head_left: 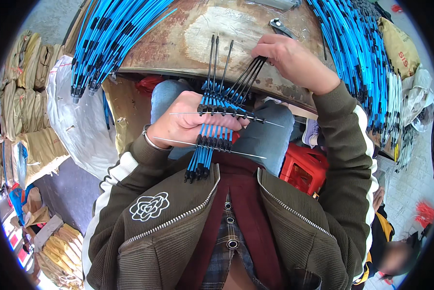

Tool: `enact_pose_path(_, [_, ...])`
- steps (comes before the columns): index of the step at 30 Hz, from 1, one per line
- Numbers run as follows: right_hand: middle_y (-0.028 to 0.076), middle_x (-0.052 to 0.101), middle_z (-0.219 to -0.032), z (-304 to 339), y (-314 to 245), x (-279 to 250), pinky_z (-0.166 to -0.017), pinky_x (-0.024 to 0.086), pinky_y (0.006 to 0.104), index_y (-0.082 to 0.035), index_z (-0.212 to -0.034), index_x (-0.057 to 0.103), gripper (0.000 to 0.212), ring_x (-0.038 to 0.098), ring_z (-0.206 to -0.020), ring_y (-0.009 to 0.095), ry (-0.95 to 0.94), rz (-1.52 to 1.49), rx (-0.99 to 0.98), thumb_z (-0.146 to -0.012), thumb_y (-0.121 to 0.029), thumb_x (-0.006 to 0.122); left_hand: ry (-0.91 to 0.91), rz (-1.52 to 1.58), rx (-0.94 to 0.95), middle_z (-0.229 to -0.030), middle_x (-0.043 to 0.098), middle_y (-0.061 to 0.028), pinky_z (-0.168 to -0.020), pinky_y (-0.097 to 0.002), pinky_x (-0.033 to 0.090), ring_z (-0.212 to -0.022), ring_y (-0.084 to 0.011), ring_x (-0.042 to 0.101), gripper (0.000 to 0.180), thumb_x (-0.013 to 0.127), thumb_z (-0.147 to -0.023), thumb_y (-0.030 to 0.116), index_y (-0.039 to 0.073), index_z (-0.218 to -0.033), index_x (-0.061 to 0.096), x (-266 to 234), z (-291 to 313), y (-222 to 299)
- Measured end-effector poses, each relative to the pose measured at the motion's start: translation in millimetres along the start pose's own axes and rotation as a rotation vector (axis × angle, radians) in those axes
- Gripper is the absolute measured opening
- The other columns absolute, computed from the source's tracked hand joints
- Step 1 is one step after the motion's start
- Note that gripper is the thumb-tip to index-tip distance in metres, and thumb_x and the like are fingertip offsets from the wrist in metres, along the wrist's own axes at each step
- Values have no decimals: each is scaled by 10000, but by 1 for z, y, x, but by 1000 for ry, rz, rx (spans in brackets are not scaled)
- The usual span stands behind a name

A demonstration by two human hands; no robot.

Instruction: The person assembles blue wiring harnesses by hand, organizing bundles of blue wires and attaching plastic connectors to them.

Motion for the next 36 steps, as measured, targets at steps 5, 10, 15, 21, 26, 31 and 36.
enact_pose_path(5, [141, 565, -858, -2, -1, 0, -708, 467, 392, -19, -924, 593, 210, 573, -808, 340, -8, 32, -8, -736, 44, 522, 60, 211, -198, -941, 676, -97, -774, -310, 507, -854, -251, 660, 207, 612, -777, 104, 44, -970, 659, 0, 4, -12])
enact_pose_path(10, [142, 566, -861, -2, 1, 1, -716, 467, 392, -18, -916, 595, 207, 571, -821, 343, -2, 26, -4, -730, 42, 529, 47, 163, -140, -942, 676, -96, -777, -311, 506, -863, -249, 658, 209, 616, -773, 107, 44, -966, 661, -1, 2, -10])
enact_pose_path(15, [116, 558, -911, -7, -6, 4, -717, 473, 386, -50, -978, 581, 260, 571, -838, 318, -32, 91, -6, -739, 32, 520, 51, 248, -267, -935, 677, -96, -777, -315, 505, -865, -248, 656, 197, 611, -790, 111, 32, -964, 658, 0, 4, -15])
enact_pose_path(21, [85, 519, -999, -10, -23, 15, -753, 475, 365, -114, -1075, 531, 323, 549, -901, 274, -21, 368, -12, -772, -9, 499, 43, 260, -303, -913, 672, -118, -756, -301, 508, -834, -241, 659, 180, 566, -856, 140, -1, -936, 645, 1, 4, -18])
enact_pose_path(26, [96, 517, -998, -5, -15, 13, -775, 467, 353, -102, -1040, 529, 279, 534, -931, 275, -28, 307, 46, -774, -20, 507, 33, 187, -254, -901, 666, -135, -741, -290, 512, -813, -230, 661, 218, 536, -900, 168, -27, -912, 632, 0, 2, -13])
enact_pose_path(31, [98, 519, -994, -3, -11, 12, -772, 466, 351, -87, -1007, 527, 245, 533, -935, 276, -27, 256, 22, -771, -21, 516, 31, 136, -212, -892, 666, -132, -741, -291, 515, -811, -215, 661, 220, 536, -899, 161, -42, -907, 620, 1, -1, -10])
enact_pose_path(36, [94, 525, -980, -9, -12, 11, -773, 462, 355, -77, -992, 532, 233, 531, -934, 278, -11, 215, -14, -766, -19, 529, 46, 218, -306, -884, 668, -119, -729, -291, 520, -805, -226, 664, 167, 537, -888, 119, -22, -902, 626, 0, 5, -17])
Point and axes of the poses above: each hand's wrist, its own z-axis away from the middle knuckle, its own x-axis out of the palm, y = z × x, the point moved 9 cm from there along -z, towards the middle knuckle
